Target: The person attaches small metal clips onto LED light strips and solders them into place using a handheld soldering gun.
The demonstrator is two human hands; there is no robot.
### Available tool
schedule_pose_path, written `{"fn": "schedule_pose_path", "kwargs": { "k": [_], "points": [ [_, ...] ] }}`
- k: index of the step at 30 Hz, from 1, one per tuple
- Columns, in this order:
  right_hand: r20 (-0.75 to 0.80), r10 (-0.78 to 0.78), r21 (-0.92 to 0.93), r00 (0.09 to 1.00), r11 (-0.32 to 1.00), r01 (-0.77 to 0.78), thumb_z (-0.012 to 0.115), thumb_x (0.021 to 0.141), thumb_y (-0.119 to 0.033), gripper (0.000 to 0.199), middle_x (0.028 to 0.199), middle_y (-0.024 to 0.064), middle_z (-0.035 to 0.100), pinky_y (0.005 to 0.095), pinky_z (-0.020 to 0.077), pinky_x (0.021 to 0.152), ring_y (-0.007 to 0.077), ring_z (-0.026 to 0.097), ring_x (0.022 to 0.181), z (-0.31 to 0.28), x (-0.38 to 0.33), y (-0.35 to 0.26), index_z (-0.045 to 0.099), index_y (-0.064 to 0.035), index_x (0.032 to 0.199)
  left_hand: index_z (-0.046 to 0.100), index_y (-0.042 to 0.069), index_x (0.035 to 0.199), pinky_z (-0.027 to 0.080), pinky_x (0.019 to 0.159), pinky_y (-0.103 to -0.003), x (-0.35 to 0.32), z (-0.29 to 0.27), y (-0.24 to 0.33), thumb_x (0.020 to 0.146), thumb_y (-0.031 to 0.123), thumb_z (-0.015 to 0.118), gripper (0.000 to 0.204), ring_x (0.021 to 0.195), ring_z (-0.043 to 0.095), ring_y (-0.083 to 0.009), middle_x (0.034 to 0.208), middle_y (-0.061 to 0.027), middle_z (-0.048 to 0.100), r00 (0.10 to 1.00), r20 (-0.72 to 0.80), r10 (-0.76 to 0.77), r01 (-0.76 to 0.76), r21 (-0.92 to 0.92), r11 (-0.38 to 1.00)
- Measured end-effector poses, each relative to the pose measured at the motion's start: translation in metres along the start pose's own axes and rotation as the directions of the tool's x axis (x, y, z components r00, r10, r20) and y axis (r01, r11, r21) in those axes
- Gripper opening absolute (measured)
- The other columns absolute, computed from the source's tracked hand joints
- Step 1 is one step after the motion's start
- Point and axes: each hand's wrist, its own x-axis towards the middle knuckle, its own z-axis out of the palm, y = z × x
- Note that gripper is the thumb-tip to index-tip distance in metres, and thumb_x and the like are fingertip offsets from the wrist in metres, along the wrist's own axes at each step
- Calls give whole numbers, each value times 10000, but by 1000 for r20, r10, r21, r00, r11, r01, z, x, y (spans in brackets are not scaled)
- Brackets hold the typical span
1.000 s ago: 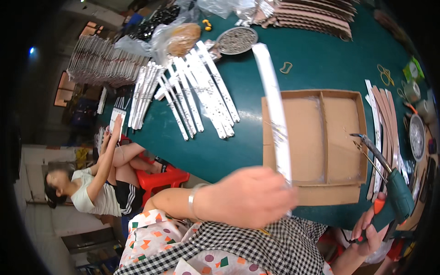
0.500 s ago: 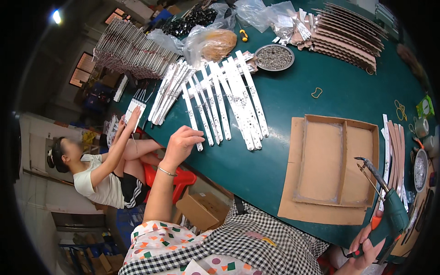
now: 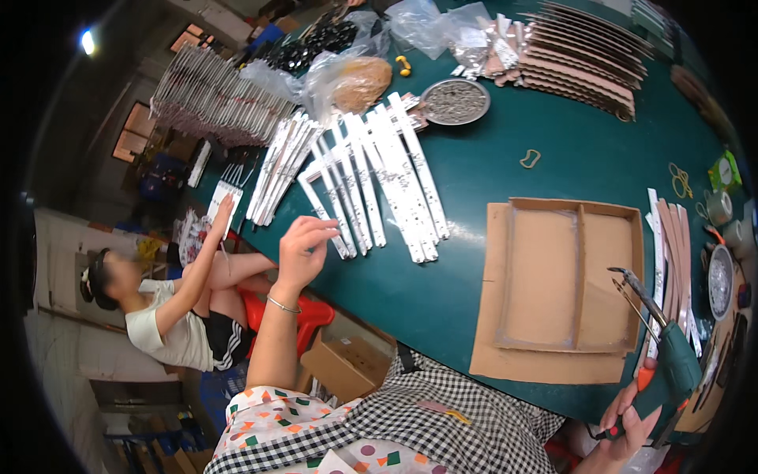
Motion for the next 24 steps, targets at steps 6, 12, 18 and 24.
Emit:
{"fn": "schedule_pose_path", "kwargs": {
  "k": [6,12,18,24],
  "points": [
    [27,5,65,1000,998,-7,719,767,-137,743,696,55,467,216,405,319,105,454,419,5,12,5,309,94,1343,678,46,991,512,756,-365,105,42,43,770,-34,665,236,882,638,-313,975,-125,685,987,-143,75,-86,-70,994],
    [-24,5,27,1000,1000,-4,719,745,-151,741,687,56,475,219,416,322,112,471,413,6,4,-6,321,95,1319,611,64,1112,479,847,-440,224,143,32,853,233,663,314,1008,577,-368,1117,-141,620,998,-9,61,-61,4,998],
    [-134,-41,86,990,995,53,679,710,-85,698,646,91,506,249,441,346,154,501,406,-6,-1,-11,343,118,1287,597,115,1110,462,836,-511,259,200,15,870,525,565,476,1037,528,-370,1132,-132,559,988,132,-78,36,294,955],
    [-198,12,89,980,996,6,682,675,-94,689,606,103,509,264,455,355,166,510,400,-6,4,-14,379,104,1261,593,81,1007,478,778,-486,264,202,12,883,425,590,367,954,568,-359,1040,-134,557,994,112,12,-40,248,968]
  ]
}}
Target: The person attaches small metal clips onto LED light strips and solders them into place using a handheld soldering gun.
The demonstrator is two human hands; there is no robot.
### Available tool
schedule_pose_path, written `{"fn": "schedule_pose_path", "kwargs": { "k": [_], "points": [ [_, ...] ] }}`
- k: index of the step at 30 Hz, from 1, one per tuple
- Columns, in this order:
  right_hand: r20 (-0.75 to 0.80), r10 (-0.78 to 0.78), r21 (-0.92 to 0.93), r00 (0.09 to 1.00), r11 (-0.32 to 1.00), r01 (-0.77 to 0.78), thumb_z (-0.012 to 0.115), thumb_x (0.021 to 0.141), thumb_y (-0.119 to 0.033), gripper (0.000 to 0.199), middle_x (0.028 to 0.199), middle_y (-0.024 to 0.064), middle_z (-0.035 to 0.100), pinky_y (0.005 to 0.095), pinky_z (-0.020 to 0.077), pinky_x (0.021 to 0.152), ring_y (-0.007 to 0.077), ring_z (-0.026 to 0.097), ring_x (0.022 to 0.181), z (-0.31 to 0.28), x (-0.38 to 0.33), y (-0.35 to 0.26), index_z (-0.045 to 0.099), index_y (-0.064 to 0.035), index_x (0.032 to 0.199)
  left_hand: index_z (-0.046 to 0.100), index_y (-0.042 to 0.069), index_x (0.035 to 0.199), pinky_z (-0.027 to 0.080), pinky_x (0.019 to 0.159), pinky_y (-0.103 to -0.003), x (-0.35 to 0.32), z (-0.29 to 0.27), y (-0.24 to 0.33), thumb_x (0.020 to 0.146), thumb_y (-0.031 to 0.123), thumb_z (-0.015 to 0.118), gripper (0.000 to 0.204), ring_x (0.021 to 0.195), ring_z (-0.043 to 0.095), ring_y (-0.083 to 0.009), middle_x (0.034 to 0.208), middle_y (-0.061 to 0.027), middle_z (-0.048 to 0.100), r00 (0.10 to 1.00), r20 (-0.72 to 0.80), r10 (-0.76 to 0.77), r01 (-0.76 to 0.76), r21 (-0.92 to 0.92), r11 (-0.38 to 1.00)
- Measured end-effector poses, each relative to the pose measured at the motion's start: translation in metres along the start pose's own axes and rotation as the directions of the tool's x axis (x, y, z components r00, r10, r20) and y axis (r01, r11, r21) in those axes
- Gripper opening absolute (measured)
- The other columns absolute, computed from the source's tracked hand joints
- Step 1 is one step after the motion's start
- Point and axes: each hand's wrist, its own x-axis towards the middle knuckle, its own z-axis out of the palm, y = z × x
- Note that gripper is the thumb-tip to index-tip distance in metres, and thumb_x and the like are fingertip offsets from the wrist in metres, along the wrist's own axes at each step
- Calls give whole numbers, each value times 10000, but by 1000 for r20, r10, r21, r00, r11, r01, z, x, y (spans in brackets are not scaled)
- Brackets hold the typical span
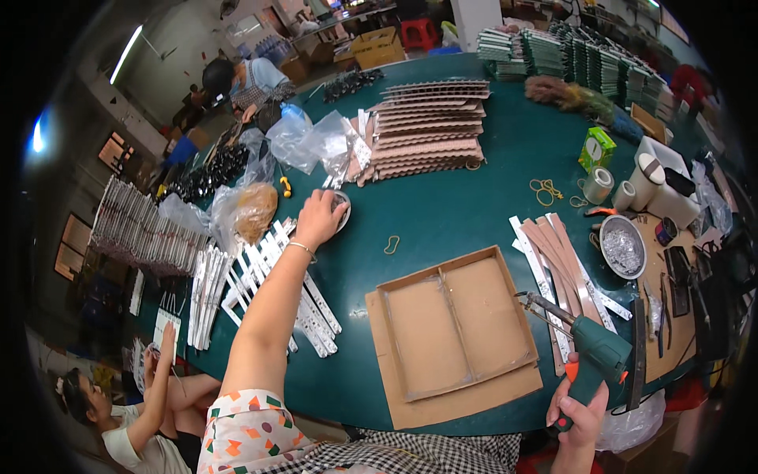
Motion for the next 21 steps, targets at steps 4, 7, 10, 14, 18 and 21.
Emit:
{"fn": "schedule_pose_path", "kwargs": {
  "k": [4,7,10,14,18,21],
  "points": [
    [23,-7,18,1000,1000,6,676,669,-95,671,599,109,519,266,455,352,169,509,392,1,4,-1,392,93,1248,559,56,940,477,759,-472,3,4,4,894,297,602,249,855,582,-400,976,-170,546,1000,11,6,-5,-116,993],
    [24,5,-12,1000,1000,-5,682,668,-104,667,596,107,523,266,455,349,168,509,389,1,4,-4,402,87,1243,565,44,901,478,751,-475,8,5,-4,881,260,613,222,857,597,-395,924,-179,596,999,-9,-50,47,-185,982],
    [17,7,-42,1000,999,-6,693,672,-121,679,595,98,519,262,453,351,163,503,387,-1,2,-5,399,89,1247,581,40,863,482,730,-471,16,10,-16,854,211,648,184,835,608,-407,838,-183,645,994,-85,-67,46,-234,971],
    [-18,-63,-71,998,996,61,705,698,-152,709,611,80,504,247,439,354,146,494,390,-1,-3,-10,374,112,1267,598,35,836,485,701,-466,26,8,-14,838,189,672,171,803,618,-407,818,-202,652,968,-225,-114,40,-311,950],
    [-22,-106,-81,994,991,104,688,725,-139,705,655,69,495,230,432,356,127,496,410,-4,-3,-10,355,117,1291,634,21,825,505,637,-386,32,6,-25,816,191,720,190,658,642,-325,717,-169,657,934,-247,-258,129,-441,888],
    [-40,-107,-82,993,991,104,682,729,-132,700,649,69,488,231,429,350,126,486,406,-5,-3,-10,354,111,1298,669,18,872,502,615,-308,32,-4,-18,829,228,731,224,616,636,-171,687,-104,673,926,-205,-316,183,-489,853]
  ]
}}
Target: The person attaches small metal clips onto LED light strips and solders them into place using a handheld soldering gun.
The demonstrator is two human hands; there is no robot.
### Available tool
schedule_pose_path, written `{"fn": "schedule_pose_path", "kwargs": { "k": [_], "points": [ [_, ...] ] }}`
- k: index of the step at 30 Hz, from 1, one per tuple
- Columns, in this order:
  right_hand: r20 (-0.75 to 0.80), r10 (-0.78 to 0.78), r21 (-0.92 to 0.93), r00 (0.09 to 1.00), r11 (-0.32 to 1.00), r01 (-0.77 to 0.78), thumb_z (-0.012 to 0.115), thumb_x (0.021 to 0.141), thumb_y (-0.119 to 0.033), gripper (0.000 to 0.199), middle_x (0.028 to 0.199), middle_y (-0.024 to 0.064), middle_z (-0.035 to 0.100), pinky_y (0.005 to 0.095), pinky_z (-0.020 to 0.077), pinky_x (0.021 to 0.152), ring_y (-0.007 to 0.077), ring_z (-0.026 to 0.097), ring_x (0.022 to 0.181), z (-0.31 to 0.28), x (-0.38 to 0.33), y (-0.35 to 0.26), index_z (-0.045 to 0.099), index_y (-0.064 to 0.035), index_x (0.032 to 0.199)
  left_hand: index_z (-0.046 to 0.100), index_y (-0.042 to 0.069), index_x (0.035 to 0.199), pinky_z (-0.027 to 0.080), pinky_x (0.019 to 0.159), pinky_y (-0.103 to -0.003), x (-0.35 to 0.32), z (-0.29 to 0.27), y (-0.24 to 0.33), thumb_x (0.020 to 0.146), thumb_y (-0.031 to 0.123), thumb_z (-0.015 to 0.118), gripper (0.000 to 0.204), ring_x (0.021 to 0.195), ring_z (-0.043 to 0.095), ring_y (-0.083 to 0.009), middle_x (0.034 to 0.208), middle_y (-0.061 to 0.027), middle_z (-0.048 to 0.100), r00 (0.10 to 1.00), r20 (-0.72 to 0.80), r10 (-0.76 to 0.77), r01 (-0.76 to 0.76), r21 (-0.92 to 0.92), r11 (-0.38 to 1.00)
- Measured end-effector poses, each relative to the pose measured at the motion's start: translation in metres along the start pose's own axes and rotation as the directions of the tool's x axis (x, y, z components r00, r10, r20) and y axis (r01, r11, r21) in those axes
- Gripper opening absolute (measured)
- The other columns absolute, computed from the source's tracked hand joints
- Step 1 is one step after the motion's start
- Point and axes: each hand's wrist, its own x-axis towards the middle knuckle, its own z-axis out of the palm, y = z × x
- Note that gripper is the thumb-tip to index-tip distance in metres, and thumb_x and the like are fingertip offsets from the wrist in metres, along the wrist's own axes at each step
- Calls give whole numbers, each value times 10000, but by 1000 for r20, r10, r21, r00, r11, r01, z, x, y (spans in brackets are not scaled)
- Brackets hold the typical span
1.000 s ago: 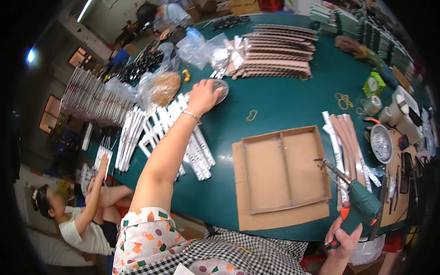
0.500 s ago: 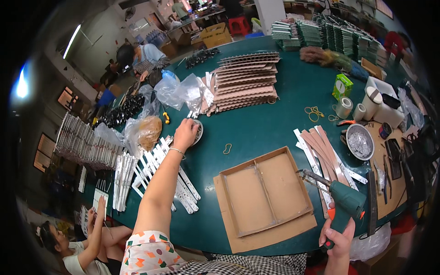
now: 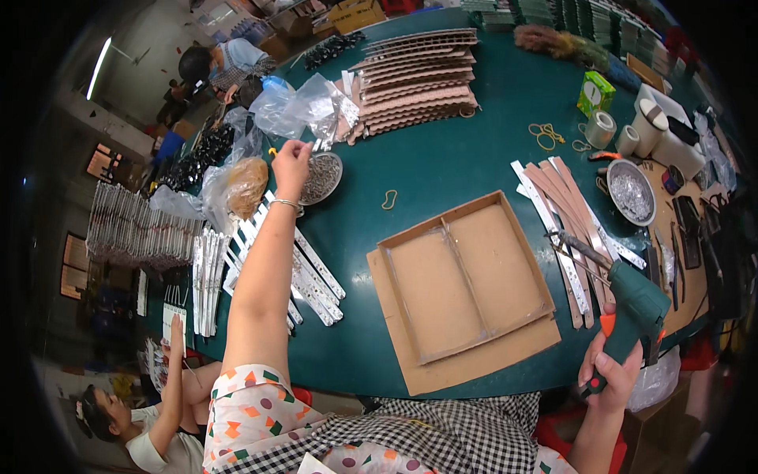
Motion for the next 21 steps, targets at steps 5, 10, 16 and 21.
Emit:
{"fn": "schedule_pose_path", "kwargs": {
  "k": [5,10,16,21],
  "points": [
    [2,-27,22,1000,999,27,689,738,-123,695,688,86,500,231,417,345,126,485,412,-6,-1,-2,356,95,1308,661,11,869,462,583,-248,-29,1,44,867,174,702,168,610,551,-77,697,-22,649,985,166,54,15,-386,922],
    [6,-137,-32,990,990,138,673,754,-100,680,711,90,521,225,436,410,134,516,465,-12,13,-19,370,83,1335,615,20,892,413,532,-198,-133,-18,157,886,68,653,62,605,496,-32,697,16,573,810,502,302,-81,-415,906],
    [-61,-291,-306,955,916,260,641,789,-1,569,784,80,569,212,447,474,116,540,550,-23,20,-27,426,63,1312,649,44,897,497,609,-305,-175,-20,181,791,69,714,126,682,615,-251,785,-102,634,520,515,682,-543,-418,729],
    [-4,-435,-663,900,676,324,675,792,67,387,846,45,606,220,479,634,94,583,706,-29,33,-10,557,27,1159,677,55,907,518,662,-339,-174,-30,184,763,86,732,158,733,637,-257,787,-87,652,627,645,437,-246,-369,896]
  ]
}}
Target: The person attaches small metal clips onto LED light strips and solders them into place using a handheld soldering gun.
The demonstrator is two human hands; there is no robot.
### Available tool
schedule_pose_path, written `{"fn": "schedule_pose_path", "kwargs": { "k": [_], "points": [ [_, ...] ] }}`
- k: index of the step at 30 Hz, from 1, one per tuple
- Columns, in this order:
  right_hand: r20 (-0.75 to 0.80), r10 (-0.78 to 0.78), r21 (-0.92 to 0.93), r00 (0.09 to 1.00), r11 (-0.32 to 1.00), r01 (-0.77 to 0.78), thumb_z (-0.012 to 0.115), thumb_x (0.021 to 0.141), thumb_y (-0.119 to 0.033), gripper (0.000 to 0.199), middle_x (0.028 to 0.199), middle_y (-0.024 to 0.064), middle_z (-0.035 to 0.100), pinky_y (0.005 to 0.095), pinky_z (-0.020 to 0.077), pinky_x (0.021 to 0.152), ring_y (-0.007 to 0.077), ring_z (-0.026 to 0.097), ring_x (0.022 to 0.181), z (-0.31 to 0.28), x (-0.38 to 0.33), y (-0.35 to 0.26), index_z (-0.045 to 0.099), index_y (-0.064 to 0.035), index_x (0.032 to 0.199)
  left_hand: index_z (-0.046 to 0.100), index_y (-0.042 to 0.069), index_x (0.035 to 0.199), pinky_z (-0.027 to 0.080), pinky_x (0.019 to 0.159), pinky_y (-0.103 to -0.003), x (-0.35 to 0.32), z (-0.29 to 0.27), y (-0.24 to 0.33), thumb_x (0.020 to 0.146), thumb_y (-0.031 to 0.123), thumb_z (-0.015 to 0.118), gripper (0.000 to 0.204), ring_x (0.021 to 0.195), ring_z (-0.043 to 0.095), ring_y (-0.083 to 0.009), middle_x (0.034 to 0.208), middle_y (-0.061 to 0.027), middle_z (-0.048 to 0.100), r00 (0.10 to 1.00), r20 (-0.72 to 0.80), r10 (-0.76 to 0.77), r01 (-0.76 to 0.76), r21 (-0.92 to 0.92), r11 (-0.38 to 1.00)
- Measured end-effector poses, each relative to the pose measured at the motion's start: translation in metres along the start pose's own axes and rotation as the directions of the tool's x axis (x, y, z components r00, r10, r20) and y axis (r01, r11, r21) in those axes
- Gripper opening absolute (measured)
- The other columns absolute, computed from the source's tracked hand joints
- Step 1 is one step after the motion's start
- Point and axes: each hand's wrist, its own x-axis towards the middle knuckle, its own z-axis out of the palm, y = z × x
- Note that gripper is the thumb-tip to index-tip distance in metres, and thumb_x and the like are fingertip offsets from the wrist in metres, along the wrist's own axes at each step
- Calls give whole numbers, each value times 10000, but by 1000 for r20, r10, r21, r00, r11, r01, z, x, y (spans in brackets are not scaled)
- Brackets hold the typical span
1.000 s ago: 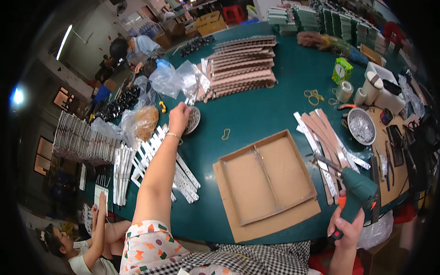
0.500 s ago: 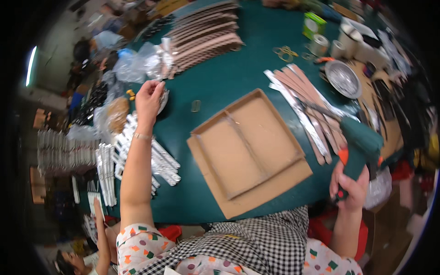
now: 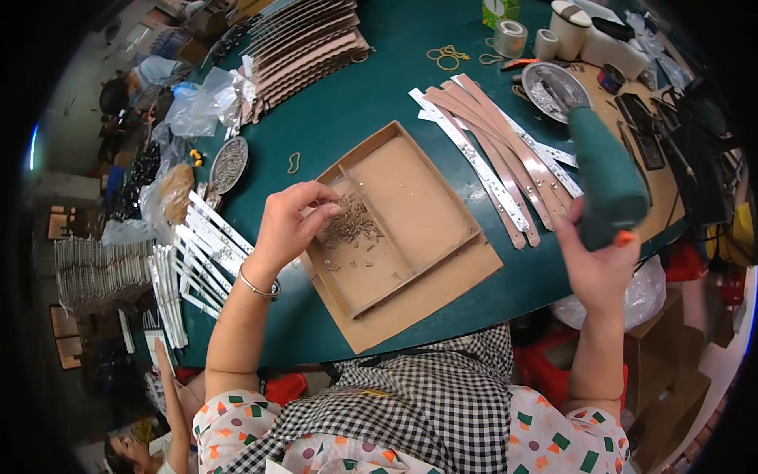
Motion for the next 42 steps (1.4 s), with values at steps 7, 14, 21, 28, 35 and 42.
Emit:
{"fn": "schedule_pose_path", "kwargs": {
  "k": [7,14,21,28,35,42],
  "points": [
    [200,-275,-393,940,857,334,788,673,-19,603,1048,191,658,355,525,779,354,661,926,41,27,24,542,-26,1223,682,51,894,499,822,-365,-16,29,22,727,70,738,177,968,600,-284,1066,-85,626,983,32,183,-186,226,956],
    [291,-250,-424,923,831,359,800,663,-16,631,1053,198,652,379,519,791,362,651,933,40,33,38,528,-19,1232,675,23,879,529,746,-347,-33,19,5,700,-60,672,197,885,640,-293,918,-88,667,993,-21,-116,117,299,947],
    [306,-285,-393,908,831,393,799,664,-26,633,1035,193,655,393,514,794,371,644,935,47,40,42,526,-28,1234,682,72,850,425,834,-408,-22,39,50,674,22,738,192,931,579,-276,882,-49,660,994,-114,5,35,346,938],
    [340,-303,-398,890,811,428,804,628,-68,659,954,163,648,404,507,732,357,634,853,55,34,42,521,-32,1222,663,86,788,363,790,-392,-31,53,29,690,127,755,141,875,553,-258,825,-43,633,989,10,-147,138,276,951],
    [376,-258,-417,890,811,411,772,686,-57,595,970,175,651,424,501,703,374,638,839,61,27,34,508,-50,1219,640,95,751,348,776,-390,-52,20,22,705,91,723,96,814,554,-259,785,-43,609,985,-84,-151,172,442,880],
    [301,-192,-389,934,870,304,768,702,-61,582,1004,191,659,424,510,705,392,640,862,72,24,31,518,-80,1228,672,107,799,348,779,-378,-27,40,22,722,124,733,100,847,564,-242,793,-29,615,982,-185,-29,88,321,943]
  ]
}}
